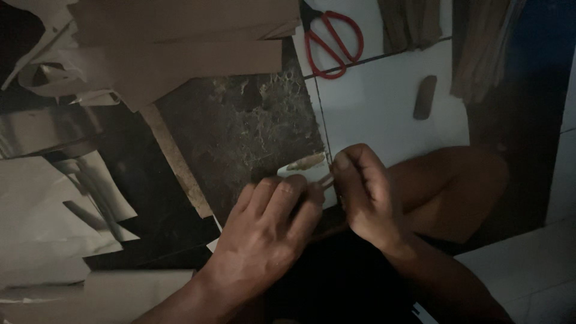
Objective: The person applies glue to the edge of a white paper strip using a small brush and presses it onto a dark surface. The person repeats this process with multiple paper strips, aligning them sequentially.
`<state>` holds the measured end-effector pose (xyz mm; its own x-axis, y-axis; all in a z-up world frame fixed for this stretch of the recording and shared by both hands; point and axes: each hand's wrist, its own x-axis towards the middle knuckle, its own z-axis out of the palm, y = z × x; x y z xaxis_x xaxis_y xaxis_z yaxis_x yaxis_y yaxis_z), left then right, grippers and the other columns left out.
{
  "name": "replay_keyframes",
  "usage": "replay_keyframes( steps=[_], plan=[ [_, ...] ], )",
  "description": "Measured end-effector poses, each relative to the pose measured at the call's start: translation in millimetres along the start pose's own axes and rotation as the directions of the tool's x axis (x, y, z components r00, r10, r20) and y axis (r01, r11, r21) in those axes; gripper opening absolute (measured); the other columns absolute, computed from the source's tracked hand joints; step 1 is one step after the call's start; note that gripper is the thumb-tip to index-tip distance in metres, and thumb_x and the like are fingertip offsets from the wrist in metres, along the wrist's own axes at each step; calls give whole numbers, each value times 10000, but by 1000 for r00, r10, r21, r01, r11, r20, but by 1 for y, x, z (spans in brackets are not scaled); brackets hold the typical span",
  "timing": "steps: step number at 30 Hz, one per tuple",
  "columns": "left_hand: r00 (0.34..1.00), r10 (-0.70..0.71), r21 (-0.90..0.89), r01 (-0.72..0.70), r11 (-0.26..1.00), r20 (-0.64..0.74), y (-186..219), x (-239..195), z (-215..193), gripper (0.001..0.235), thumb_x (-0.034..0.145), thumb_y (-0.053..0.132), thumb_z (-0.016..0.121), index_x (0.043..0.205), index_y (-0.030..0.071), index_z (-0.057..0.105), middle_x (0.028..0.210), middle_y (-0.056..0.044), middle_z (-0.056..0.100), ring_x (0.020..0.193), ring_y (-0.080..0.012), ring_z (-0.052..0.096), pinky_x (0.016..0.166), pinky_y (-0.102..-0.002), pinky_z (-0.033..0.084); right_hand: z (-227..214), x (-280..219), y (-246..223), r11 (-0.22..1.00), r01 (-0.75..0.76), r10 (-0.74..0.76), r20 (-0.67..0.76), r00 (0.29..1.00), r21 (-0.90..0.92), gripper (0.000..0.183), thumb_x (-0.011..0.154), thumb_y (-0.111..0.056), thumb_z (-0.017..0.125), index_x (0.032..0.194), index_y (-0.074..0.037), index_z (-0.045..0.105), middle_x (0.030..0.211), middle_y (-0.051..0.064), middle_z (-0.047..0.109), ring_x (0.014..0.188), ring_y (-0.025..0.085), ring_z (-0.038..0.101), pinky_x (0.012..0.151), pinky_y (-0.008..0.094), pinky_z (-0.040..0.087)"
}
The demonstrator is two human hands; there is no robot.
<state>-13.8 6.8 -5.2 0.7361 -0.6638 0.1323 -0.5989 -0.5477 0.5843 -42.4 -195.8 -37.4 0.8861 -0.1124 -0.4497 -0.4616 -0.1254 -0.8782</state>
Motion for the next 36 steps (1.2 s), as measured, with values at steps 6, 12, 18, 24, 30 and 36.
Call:
replay_keyframes(
  steps=[6,12,18,24,30,36],
  plan=[
    [1000,-3,11,3,1000,-2,0,4,-2,316,896,85,712,1208,46,676,1164,-112,619,1007,-232,642,780,-397,531,-3,9,-9,1000,-21,22,39,999,-19,229,1105,-232,459,1004,-52,559,655,-30,509,514,29,438,439,226,407],
    [1000,-2,7,1,1000,29,0,5,-2,285,897,88,703,1180,65,687,1146,-114,620,967,-229,630,765,-401,518,1,12,-27,963,-264,262,-49,964,-53,260,1067,-269,461,980,-49,570,631,-1,513,482,61,454,412,249,410],
    [1000,-9,21,8,1000,16,2,5,-1,263,904,89,703,1166,69,688,1135,-111,614,968,-222,625,782,-398,524,-3,19,-32,947,-307,304,-53,951,-89,270,1061,-273,461,984,-43,579,647,6,534,512,76,472,437,270,426],
    [1000,-13,11,13,1000,3,1,6,0,255,910,78,698,1165,76,698,1148,-99,620,970,-208,629,788,-391,527,-8,27,-12,958,-193,180,-79,981,-213,269,1075,-271,452,1011,-49,589,709,9,578,584,76,541,513,267,484],
    [1000,-10,14,10,1000,-6,2,7,-1,234,924,72,692,1157,73,698,1154,-101,623,970,-207,639,797,-394,533,-15,34,0,964,-85,82,-24,996,-252,291,1098,-289,454,1006,-48,590,716,17,582,600,76,538,528,264,478],
    [1000,-12,9,12,1000,7,2,7,-1,278,913,80,690,1190,61,699,1156,-113,622,966,-219,638,774,-394,524,-15,39,3,954,-213,203,-68,977,-213,286,1076,-311,465,1031,-56,587,688,16,577,560,79,534,486,275,469]
  ],
)
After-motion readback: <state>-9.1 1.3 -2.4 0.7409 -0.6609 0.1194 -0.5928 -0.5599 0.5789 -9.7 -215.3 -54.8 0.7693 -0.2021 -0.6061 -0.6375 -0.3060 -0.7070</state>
